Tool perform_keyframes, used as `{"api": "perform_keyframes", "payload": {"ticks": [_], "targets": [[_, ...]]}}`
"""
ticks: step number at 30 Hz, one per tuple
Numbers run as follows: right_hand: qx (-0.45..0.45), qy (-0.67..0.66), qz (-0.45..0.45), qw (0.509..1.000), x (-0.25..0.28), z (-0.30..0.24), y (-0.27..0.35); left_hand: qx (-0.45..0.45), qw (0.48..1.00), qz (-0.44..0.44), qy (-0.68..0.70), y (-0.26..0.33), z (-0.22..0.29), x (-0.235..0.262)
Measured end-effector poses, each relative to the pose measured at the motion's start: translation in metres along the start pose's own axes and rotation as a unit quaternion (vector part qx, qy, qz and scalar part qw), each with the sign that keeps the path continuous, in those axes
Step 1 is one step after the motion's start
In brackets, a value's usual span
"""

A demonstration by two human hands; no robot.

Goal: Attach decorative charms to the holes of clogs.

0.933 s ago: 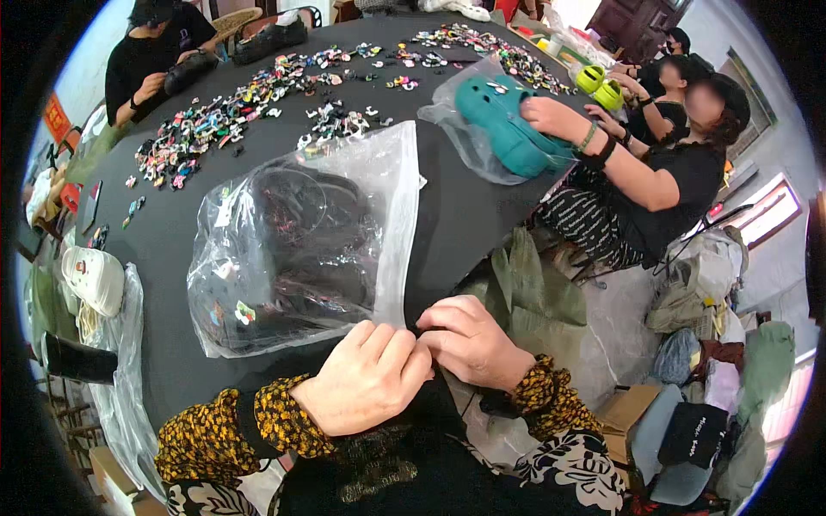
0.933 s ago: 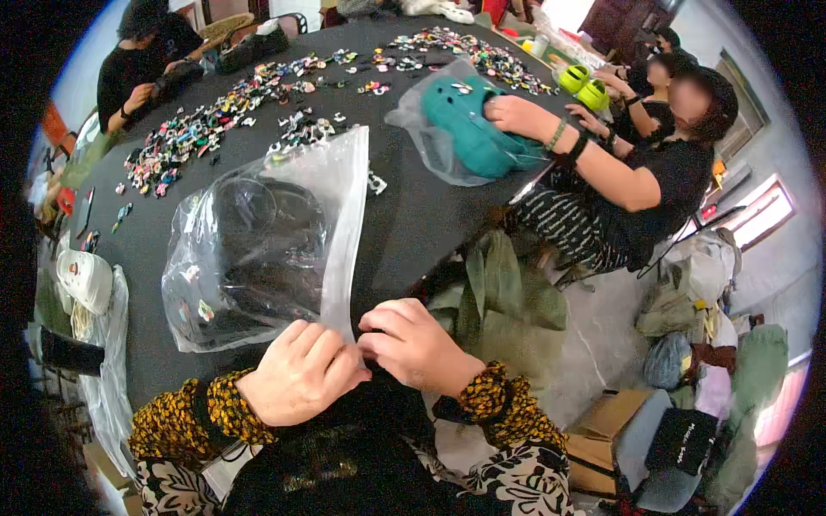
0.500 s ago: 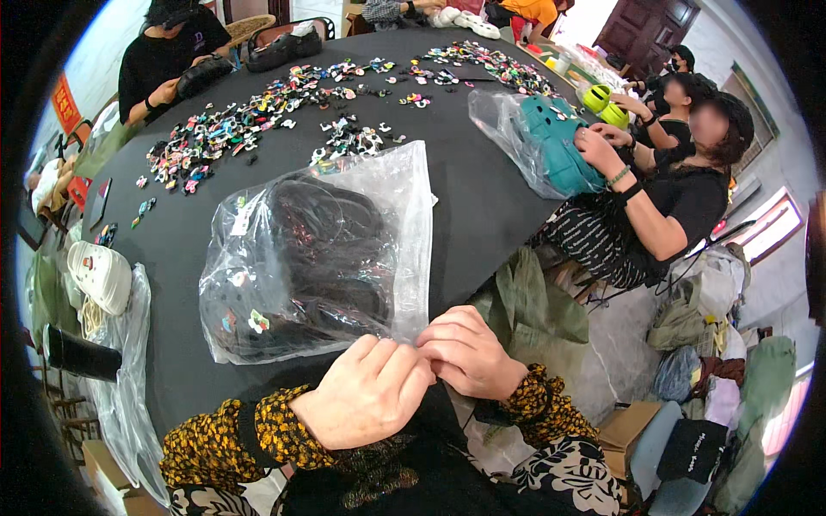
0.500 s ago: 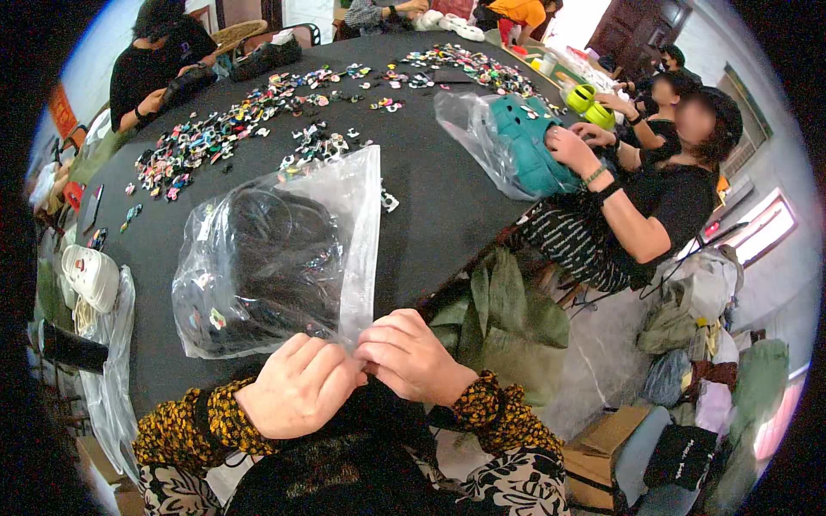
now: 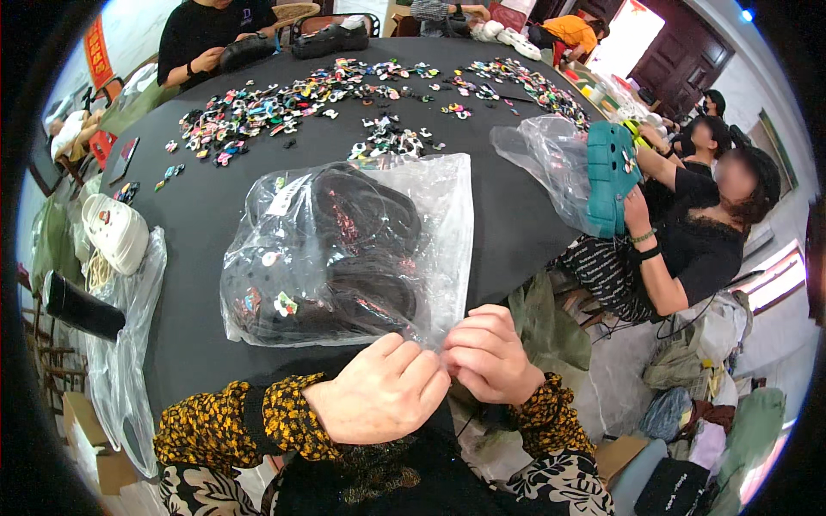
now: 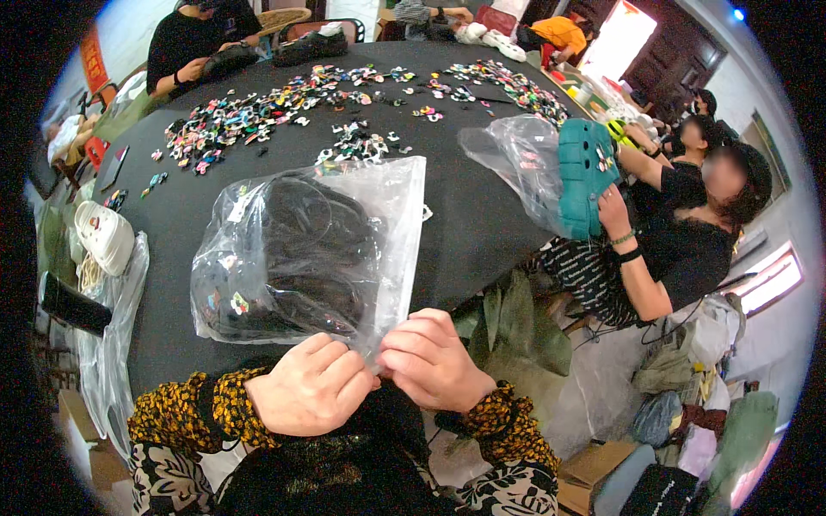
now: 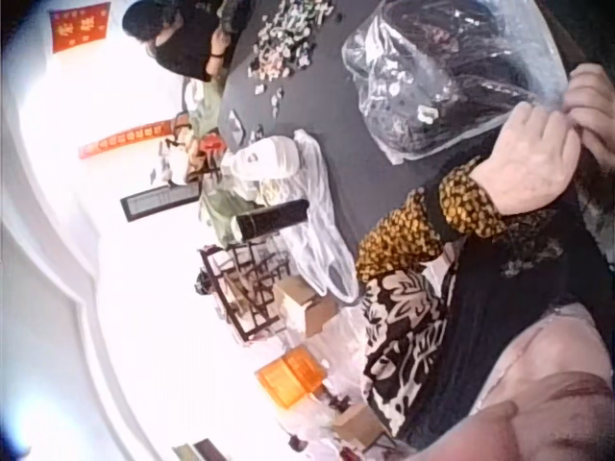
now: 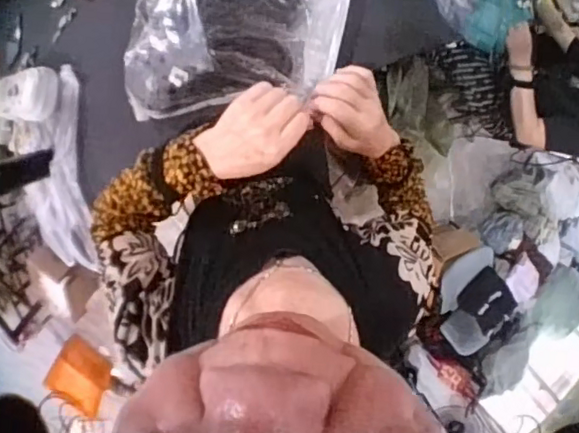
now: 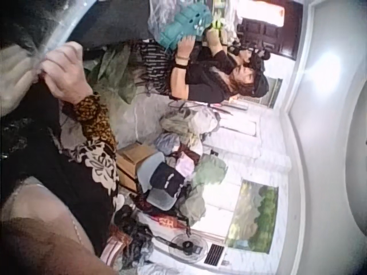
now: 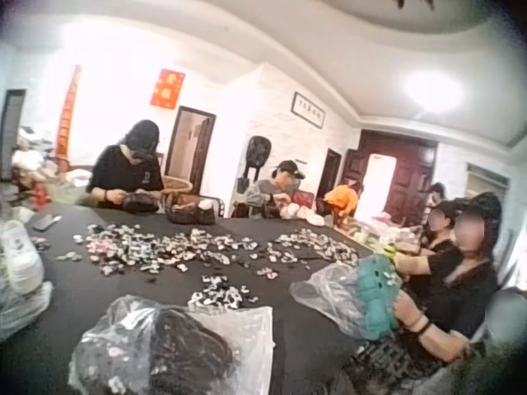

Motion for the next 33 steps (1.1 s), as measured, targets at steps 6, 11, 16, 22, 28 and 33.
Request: {"api": "perform_keyframes", "payload": {"ticks": [6, 11, 16, 22, 28, 33], "targets": [[0.002, 0.093, 0.000, 0.996, 0.011, 0.016, -0.003, 0.019, 0.998, 0.011, 0.064, 0.007, -0.002, 0.012], [0.013, 0.136, -0.001, 0.991, 0.018, 0.032, -0.012, 0.008, 0.992, 0.052, 0.114, 0.014, 0.004, 0.026], [0.017, 0.186, -0.004, 0.982, 0.028, 0.053, -0.024, -0.036, 0.984, 0.036, 0.172, 0.031, 0.017, 0.041], [0.011, 0.226, -0.003, 0.974, 0.032, 0.085, -0.029, 0.017, 0.968, 0.013, 0.250, 0.057, 0.011, 0.067], [-0.036, 0.240, 0.023, 0.970, 0.039, 0.120, -0.021, 0.066, 0.955, -0.015, 0.290, 0.083, 0.004, 0.078], [-0.056, 0.250, 0.027, 0.966, 0.040, 0.121, -0.018, 0.099, 0.943, -0.065, 0.311, 0.083, -0.002, 0.065]]}}
Point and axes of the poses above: each hand's wrist, its own y-axis away from the middle knuckle, its own x-axis out of the back of the hand, z = x × y, the point moved 9 cm from there along -y, towards the middle knuckle, and after that the axes turned 1 degree about z, right-handed, at the moved point
